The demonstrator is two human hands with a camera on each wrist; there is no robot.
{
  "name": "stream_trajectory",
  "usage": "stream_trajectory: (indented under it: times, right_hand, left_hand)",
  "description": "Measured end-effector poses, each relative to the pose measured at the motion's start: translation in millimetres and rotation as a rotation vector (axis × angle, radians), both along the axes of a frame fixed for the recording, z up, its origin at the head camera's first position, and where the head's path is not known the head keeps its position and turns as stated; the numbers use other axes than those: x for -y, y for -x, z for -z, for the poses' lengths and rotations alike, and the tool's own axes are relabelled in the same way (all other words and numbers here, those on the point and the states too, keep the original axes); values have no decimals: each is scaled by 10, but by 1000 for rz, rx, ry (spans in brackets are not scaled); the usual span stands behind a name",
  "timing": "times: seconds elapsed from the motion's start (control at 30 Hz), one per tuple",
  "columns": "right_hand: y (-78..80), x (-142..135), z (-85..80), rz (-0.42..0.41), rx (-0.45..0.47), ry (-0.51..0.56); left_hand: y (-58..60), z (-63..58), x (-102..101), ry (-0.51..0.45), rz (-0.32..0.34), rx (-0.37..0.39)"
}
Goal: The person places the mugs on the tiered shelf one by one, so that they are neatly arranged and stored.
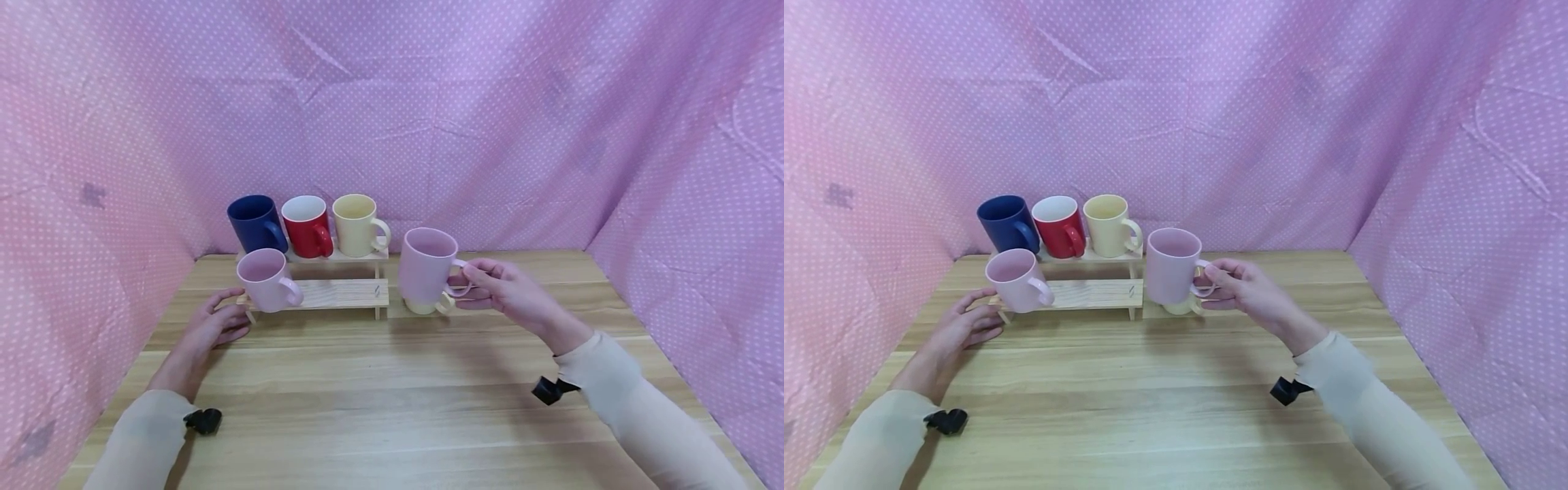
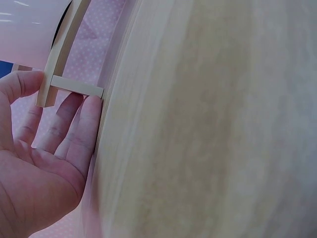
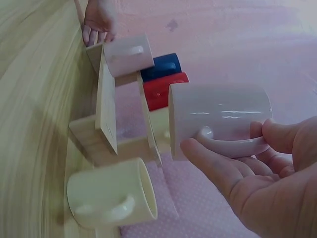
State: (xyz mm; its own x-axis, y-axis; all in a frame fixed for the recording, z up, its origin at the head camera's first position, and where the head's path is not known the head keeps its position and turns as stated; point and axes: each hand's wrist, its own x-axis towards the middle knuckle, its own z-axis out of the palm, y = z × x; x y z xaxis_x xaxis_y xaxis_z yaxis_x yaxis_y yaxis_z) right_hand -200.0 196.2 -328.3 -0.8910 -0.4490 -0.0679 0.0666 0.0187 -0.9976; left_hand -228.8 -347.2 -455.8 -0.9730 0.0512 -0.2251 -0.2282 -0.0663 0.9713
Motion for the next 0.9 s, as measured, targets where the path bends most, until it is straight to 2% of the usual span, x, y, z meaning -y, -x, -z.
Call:
stream_trajectory:
  times: [0.17, 0.33, 0.47, 0.6, 0.9]
  right_hand:
    - [67, 348, 71, -24, 13, 2]
    - [133, 704, 162, -73, 27, 52]
    - [186, 927, 223, -120, 5, 62]
    - [223, 1112, 245, -141, -10, 22]
    - [305, 1478, 256, -114, -52, -64]
  left_hand:
    - [11, -3, 0, 15, -12, 10]
    - [6, 8, -7, 13, -13, 4]
    - [-5, -2, -14, 20, -14, -5]
    - [7, -10, -11, 18, -10, -4]
    - [2, 5, -9, 18, -9, 3]
